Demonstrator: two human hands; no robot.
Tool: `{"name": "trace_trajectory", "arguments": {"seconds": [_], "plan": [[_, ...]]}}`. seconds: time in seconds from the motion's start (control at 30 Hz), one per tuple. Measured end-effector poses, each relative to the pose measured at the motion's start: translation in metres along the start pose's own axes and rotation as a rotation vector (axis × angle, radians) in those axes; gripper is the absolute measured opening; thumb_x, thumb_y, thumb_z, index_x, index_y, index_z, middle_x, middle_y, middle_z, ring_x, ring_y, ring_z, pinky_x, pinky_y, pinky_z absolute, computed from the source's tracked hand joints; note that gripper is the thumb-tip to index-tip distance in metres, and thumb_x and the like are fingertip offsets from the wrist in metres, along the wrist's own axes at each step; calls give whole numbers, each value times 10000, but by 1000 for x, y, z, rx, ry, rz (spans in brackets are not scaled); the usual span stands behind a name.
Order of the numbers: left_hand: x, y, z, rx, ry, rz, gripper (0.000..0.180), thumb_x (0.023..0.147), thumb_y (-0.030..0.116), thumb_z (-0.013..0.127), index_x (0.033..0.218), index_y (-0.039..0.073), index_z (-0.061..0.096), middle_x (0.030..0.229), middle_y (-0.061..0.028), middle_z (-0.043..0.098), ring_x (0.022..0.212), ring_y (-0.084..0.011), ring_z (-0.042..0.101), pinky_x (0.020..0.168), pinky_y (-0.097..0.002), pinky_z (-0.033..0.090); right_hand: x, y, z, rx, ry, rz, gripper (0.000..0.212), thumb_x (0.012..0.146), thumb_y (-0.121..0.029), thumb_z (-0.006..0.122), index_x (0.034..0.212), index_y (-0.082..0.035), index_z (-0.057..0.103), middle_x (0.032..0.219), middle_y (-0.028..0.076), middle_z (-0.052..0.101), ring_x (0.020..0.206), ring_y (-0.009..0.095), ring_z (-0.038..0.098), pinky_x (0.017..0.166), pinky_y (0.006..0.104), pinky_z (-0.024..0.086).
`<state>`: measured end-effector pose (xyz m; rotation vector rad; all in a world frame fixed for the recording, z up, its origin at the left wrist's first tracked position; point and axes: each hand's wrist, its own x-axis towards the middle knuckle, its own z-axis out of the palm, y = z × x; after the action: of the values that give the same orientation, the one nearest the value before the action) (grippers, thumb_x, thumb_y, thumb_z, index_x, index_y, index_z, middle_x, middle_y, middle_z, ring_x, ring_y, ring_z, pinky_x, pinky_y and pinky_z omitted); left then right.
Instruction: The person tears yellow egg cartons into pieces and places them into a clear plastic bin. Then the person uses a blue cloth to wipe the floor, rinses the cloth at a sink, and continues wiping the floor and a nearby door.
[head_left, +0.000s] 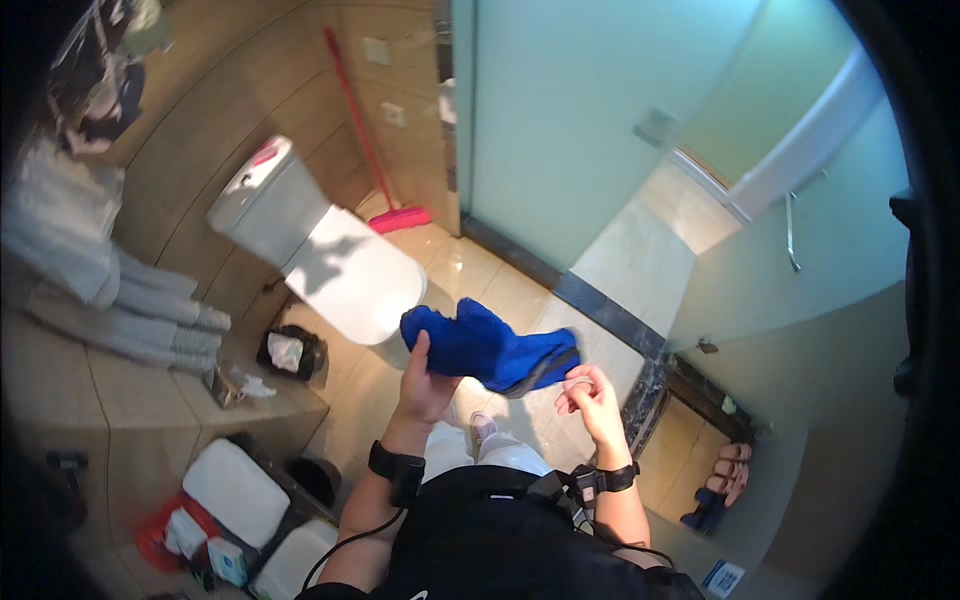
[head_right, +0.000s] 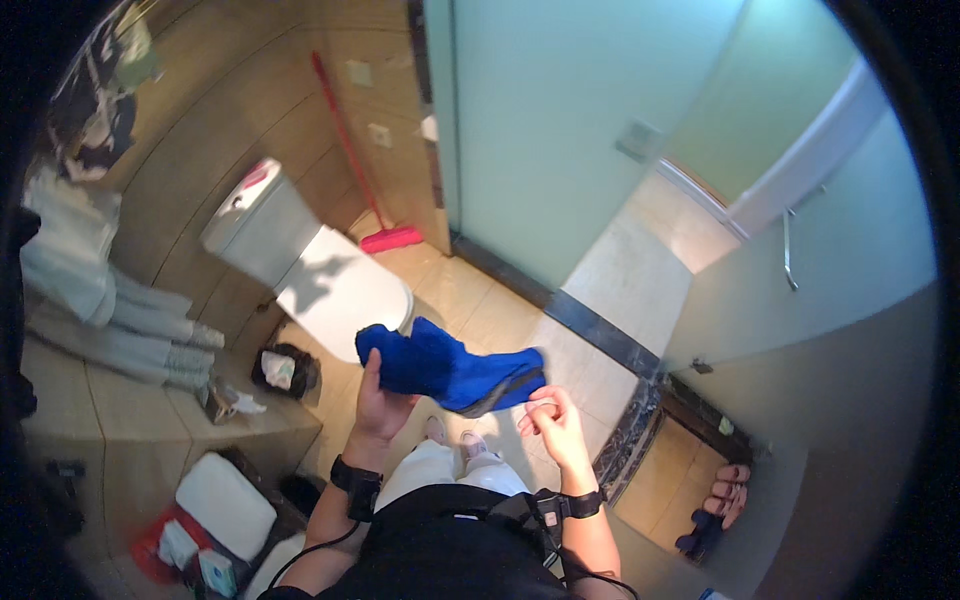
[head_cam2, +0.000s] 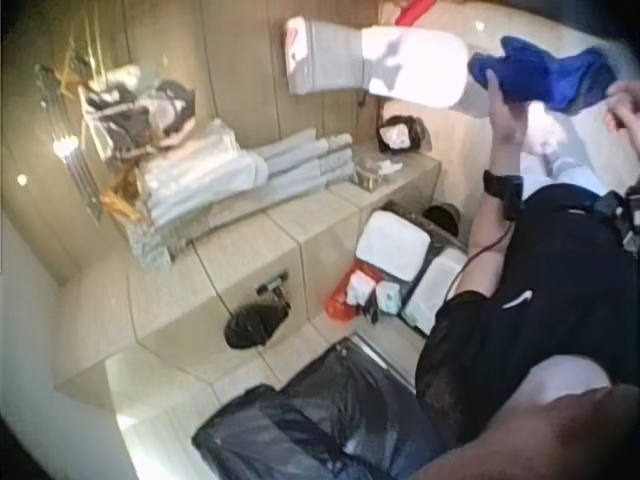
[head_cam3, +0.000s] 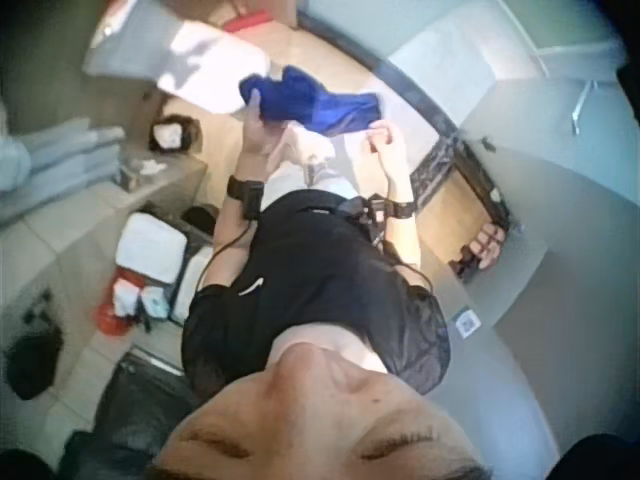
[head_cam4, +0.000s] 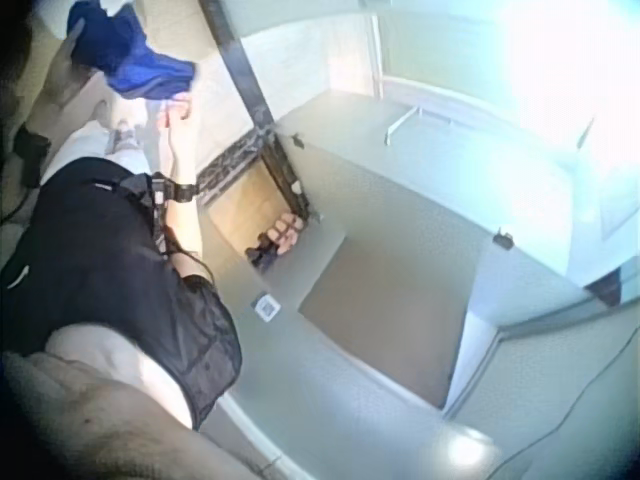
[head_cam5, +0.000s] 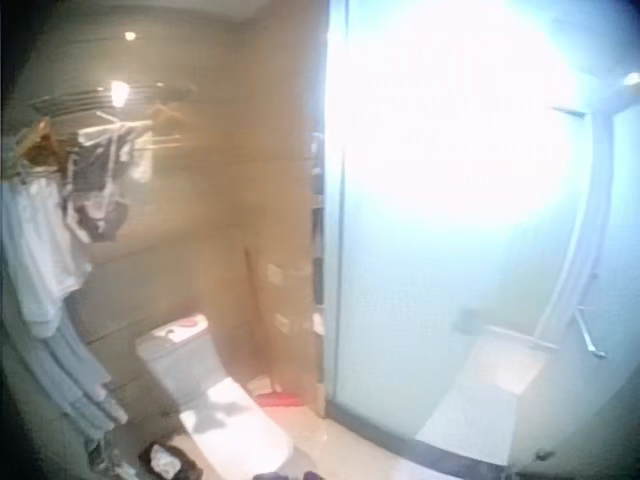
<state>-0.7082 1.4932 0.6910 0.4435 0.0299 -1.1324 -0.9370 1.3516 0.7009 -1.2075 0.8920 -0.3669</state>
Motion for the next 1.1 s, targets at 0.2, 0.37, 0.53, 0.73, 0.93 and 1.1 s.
{"name": "trace_trajectory", "arguments": {"seconds": [0.2,0.37,0.53,0.73,0.93,1.1], "plan": [[7,-16,38,-63,-172,-335,639,893,474,504,1361,58,378,1305,-125,513,1181,-294,505,1018,-435,381,-16,-10,43,415,-328,-1,639,935,-360,502,1429,-58,232,1305,176,480,1170,250,514,964,349,421],[24,-38,65,-61,-194,-378,611,884,483,467,1279,19,427,1202,-145,554,1052,-277,575,947,-397,441,2,-44,108,844,-84,-81,468,846,-178,637,1247,-5,468,1149,93,580,1043,185,573,922,326,454],[44,-57,70,94,-88,-428,392,896,346,426,1077,44,598,1021,-91,645,922,-224,623,866,-348,479,12,-39,115,811,282,-88,294,846,-203,638,1084,-35,602,1023,61,635,928,155,604,836,285,475],[51,-103,92,286,-57,-402,333,901,292,455,1071,50,607,1002,-63,638,926,-187,601,857,-320,469,17,-22,80,627,469,-400,282,901,-182,525,1100,15,557,1062,81,569,977,173,530,878,297,433],[80,-148,116,413,-85,-545,278,867,268,535,1046,62,587,946,-39,618,856,-171,593,802,-299,478,9,-52,29,621,495,-568,300,904,-234,493,1083,-9,581,1011,68,600,944,170,565,835,286,450],[116,-214,131,438,-116,-722,322,866,266,577,1105,50,567,1005,-76,623,922,-207,603,858,-334,481,41,0,-63,434,657,-408,314,886,-257,572,1036,15,622,975,121,658,907,174,618,793,295,475]]}}
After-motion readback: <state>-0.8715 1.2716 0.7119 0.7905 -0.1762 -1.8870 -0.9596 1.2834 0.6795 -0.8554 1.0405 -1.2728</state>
